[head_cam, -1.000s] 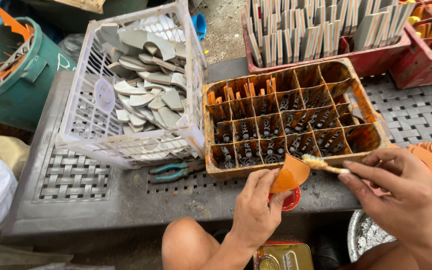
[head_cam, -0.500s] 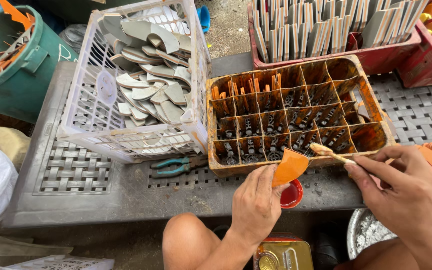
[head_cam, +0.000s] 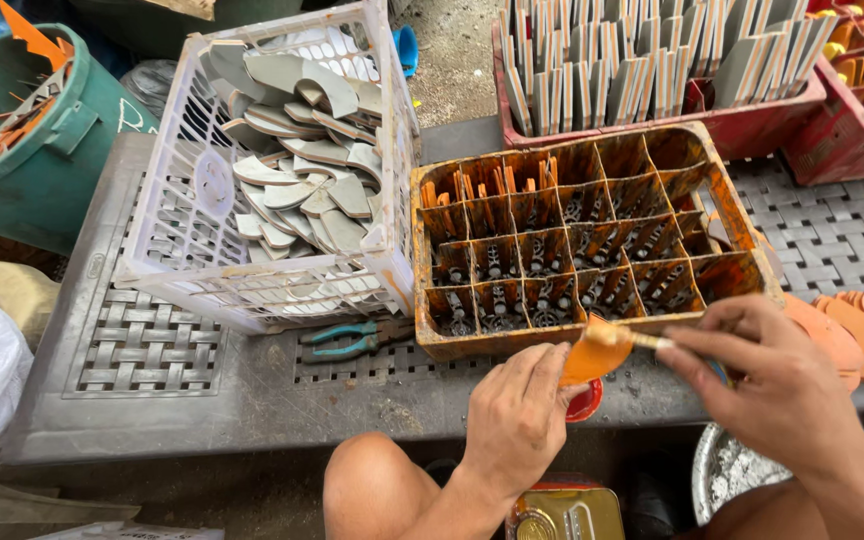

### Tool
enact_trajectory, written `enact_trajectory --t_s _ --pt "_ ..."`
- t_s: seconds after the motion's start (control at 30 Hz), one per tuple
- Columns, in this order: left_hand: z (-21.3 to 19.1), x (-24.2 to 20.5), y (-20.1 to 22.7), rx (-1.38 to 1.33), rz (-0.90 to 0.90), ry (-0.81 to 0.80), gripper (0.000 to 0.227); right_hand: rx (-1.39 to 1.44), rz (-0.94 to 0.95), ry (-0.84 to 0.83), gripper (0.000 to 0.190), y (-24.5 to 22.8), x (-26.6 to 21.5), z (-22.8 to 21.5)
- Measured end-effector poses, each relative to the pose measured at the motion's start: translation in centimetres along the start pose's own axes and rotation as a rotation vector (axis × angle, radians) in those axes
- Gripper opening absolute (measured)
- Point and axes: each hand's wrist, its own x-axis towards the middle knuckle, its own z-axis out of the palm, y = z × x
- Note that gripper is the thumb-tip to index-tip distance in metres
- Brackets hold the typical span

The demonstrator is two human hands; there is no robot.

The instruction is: The person paints the edges of slipper soles using a brush dipped in red paint. They handle multiple slipper soles one at a time, applying paint to the curved edges and placing them into a compartmentalized tray to dry.

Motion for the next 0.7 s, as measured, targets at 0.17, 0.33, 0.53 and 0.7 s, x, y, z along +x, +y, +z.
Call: enact_trajectory --t_s 0.17,0.33,0.53,0.7 --pt "-0.1 0.2 0.0 0.002 0.006 -0.015 0.042 0.124 -0.026 0.012 0.02 0.2 0.4 0.0" --pt "0.1 -0.4 0.0 0.002 -0.021 -0.011 0.043 -0.027 0.031 0.075 0.021 0.4 -0.3 0.3" --pt "0.7 -0.8 -0.7 -0.031 -0.082 -0.029 0.045 -0.031 -0.029 -0.058 0.024 -0.5 -0.9 0.7" --pt "0.7 -1.0 -1.0 -0.016 -0.112 -0.065 0.047 -0.055 0.02 -0.224 0.024 -0.3 -0.7 0.6"
